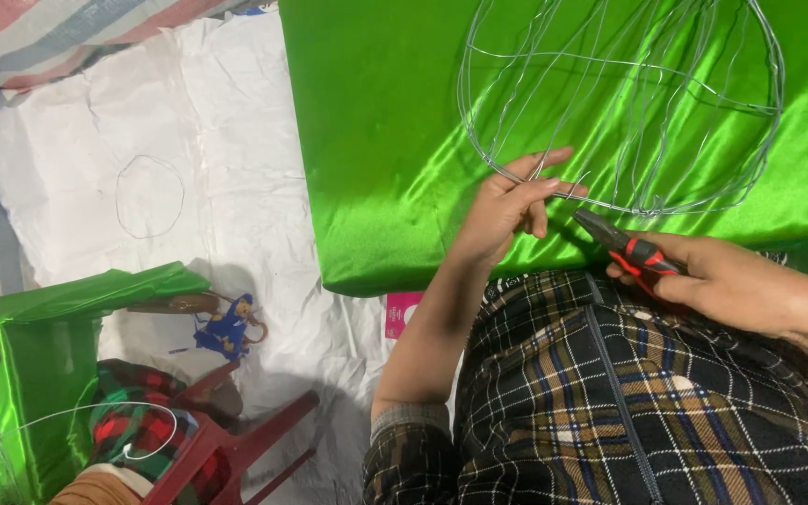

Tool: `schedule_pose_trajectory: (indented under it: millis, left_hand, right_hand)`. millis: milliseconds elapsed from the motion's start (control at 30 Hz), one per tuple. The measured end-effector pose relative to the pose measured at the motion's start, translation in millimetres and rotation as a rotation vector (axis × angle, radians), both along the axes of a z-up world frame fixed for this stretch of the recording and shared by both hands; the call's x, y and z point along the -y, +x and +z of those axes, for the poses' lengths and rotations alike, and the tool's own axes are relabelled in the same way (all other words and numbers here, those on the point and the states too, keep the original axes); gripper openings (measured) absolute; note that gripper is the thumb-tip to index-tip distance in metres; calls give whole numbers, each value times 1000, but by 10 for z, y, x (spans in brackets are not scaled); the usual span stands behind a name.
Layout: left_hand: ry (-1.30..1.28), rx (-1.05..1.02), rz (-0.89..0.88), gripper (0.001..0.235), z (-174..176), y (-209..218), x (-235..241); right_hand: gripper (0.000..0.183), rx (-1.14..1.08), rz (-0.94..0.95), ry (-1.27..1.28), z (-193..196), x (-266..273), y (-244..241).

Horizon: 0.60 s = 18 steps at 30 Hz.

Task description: Fabricating a wire frame by bending and cutting metal wire using pliers.

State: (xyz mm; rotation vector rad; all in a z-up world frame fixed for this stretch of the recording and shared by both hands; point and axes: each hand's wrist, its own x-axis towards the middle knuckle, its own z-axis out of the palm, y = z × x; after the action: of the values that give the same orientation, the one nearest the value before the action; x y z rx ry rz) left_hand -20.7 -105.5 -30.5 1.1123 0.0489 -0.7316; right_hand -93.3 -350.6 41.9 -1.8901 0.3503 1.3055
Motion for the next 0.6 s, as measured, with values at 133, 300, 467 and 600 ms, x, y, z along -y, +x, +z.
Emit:
schedule_pose_trajectory:
  millis: [133,300,467,600]
  left_hand:
    - [-4,37,-8,45,66,-8,34]
    - [34,76,28,54,51,-59,107]
    - [42,83,41,58,12,-91,136]
    - [41,49,49,57,32,-114,132]
  right_hand:
    - [64,28,-79,-41,153,-117,49]
    - [65,89,-53,-87,-8,-59,-41]
    - [66,138,-12,-132,-76,-47,-107]
    - [62,122,10,-134,-162,-30,-159]
